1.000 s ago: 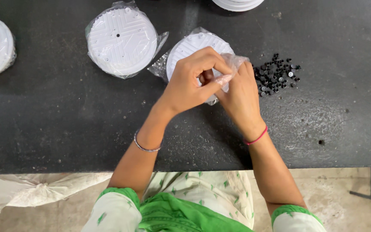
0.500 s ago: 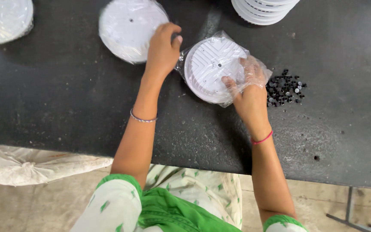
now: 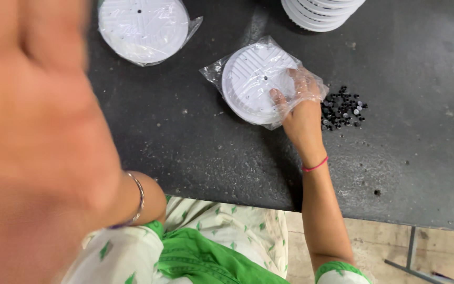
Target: The person sits at a work table and fits small black fasteners into holes on white round plastic covers, then wraps each cover in clear plastic film and stacks the wrapped covers with others on the table. They repeat this cycle for several covers, occasionally reaching for a new unwrapped cover from the stacks.
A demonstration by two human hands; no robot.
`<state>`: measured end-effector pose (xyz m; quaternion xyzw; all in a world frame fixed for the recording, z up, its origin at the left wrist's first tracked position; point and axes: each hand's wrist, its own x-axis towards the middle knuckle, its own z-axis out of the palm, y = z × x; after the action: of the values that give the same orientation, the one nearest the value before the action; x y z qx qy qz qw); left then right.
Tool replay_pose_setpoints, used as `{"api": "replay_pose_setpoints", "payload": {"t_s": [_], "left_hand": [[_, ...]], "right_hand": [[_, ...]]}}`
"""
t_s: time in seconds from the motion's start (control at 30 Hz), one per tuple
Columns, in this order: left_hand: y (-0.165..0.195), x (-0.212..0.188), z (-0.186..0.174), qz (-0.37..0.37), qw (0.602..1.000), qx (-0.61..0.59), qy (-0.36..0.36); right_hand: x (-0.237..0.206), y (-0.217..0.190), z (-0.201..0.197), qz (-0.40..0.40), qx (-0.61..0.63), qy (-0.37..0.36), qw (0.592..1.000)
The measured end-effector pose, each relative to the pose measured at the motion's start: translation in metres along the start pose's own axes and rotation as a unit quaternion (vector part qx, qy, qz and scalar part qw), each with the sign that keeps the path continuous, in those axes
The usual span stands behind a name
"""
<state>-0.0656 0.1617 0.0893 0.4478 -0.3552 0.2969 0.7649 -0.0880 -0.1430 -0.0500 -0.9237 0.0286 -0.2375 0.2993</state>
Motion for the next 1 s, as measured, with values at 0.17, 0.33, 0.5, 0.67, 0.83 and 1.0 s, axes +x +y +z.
{"api": "replay_pose_setpoints", "payload": {"t_s": [0.17, 0.33, 0.5, 0.67, 0.83, 1.0], "left_hand": [[0.002, -0.013, 0.047, -0.051, 0.993, -0.016, -0.108], [0.005, -0.012, 0.036, -0.059, 0.990, -0.029, -0.121], [0.008, -0.009, 0.024, -0.056, 0.990, -0.028, -0.125], [0.006, -0.005, 0.015, -0.061, 0.989, -0.029, -0.131], [0.005, -0.001, 0.009, -0.060, 0.989, -0.031, -0.132], [0.003, 0.005, 0.011, -0.057, 0.988, -0.033, -0.140]], "right_hand": [[-0.007, 0.018, 0.006, 0.011, 0.014, -0.024, 1.000], [-0.009, 0.033, 0.013, -0.032, 0.005, -0.025, 0.999], [-0.007, 0.026, 0.015, -0.085, 0.004, 0.001, 0.996], [-0.006, 0.020, 0.012, -0.063, 0.000, -0.013, 0.998], [-0.008, 0.019, 0.010, -0.065, -0.020, -0.017, 0.998], [-0.007, 0.020, 0.011, -0.077, -0.023, -0.007, 0.997]]}}
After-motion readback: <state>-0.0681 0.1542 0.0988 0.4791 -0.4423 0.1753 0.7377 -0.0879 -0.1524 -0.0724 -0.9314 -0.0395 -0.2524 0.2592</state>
